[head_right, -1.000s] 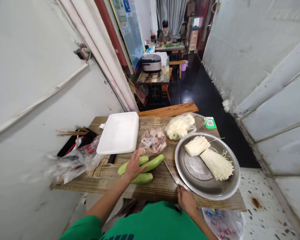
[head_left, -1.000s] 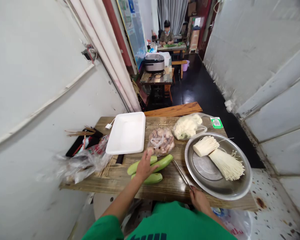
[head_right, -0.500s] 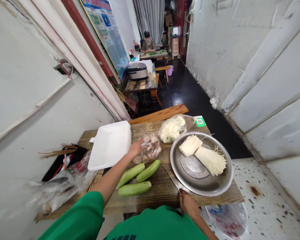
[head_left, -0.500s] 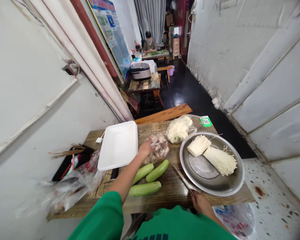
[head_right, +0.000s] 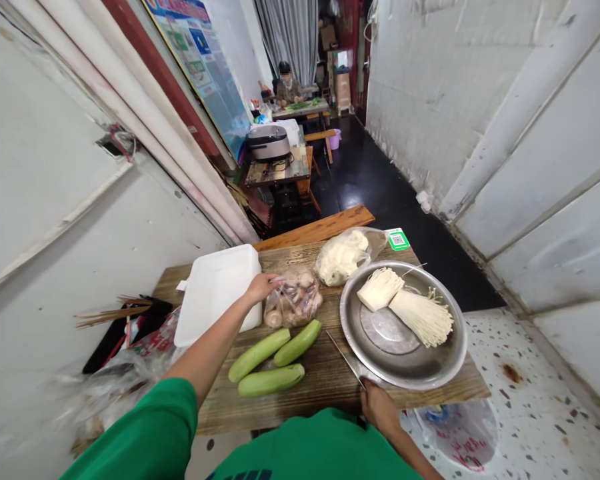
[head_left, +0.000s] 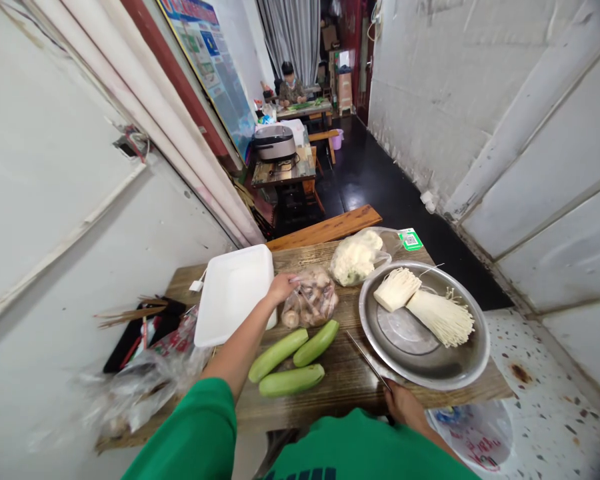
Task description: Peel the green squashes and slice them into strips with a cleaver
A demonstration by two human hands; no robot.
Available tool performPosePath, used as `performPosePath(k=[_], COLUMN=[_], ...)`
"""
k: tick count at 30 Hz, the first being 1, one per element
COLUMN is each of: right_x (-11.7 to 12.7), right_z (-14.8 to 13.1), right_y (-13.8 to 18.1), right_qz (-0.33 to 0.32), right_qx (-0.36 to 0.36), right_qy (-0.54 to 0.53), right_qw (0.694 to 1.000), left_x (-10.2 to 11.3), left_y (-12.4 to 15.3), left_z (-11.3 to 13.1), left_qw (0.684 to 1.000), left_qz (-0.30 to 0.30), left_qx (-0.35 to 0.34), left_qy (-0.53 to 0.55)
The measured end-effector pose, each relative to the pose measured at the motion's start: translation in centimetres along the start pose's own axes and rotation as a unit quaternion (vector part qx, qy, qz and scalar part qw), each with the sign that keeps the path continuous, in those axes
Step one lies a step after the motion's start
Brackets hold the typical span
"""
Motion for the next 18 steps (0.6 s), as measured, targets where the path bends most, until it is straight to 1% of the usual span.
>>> performPosePath(k=[5,9,14,18], right_x=[0.0,0.1,0.0,-0.1], right_z=[0.1,0.0,-0.1,0.0], right_y=[0.0,0.1,0.3,0.3], right_qz=[0.001,0.008,-0.017,-0.022], right_qx=[0.005,0.011,0.009,0.008], right_qy=[-0.007,-0.005,0.006,-0.003], right_qw=[1.000,1.000,1.000,1.000], left_x=[1.1,1.8,2.8,3.1], left_y=[-0.5,-0.8,-0.8,-0.6], left_z=[1.0,1.6,2.3,2.7], left_qw=[1.000,0.999,0.999,0.999], left_qz=[0.021,0.029,0.034,0.035], left_qx=[-0.013,-0.008,-0.003,0.000], left_qy=[0.016,0.016,0.006,-0.001])
Point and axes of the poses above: each hand's wrist, its own y-axis away from the middle knuckle, its own x-axis out of the back of the hand, z = x × y, the point moved 5 cm from there along -y, towards the middle knuckle, and after that the axes turned 13 degrees about -z, right-handed, at the moved point
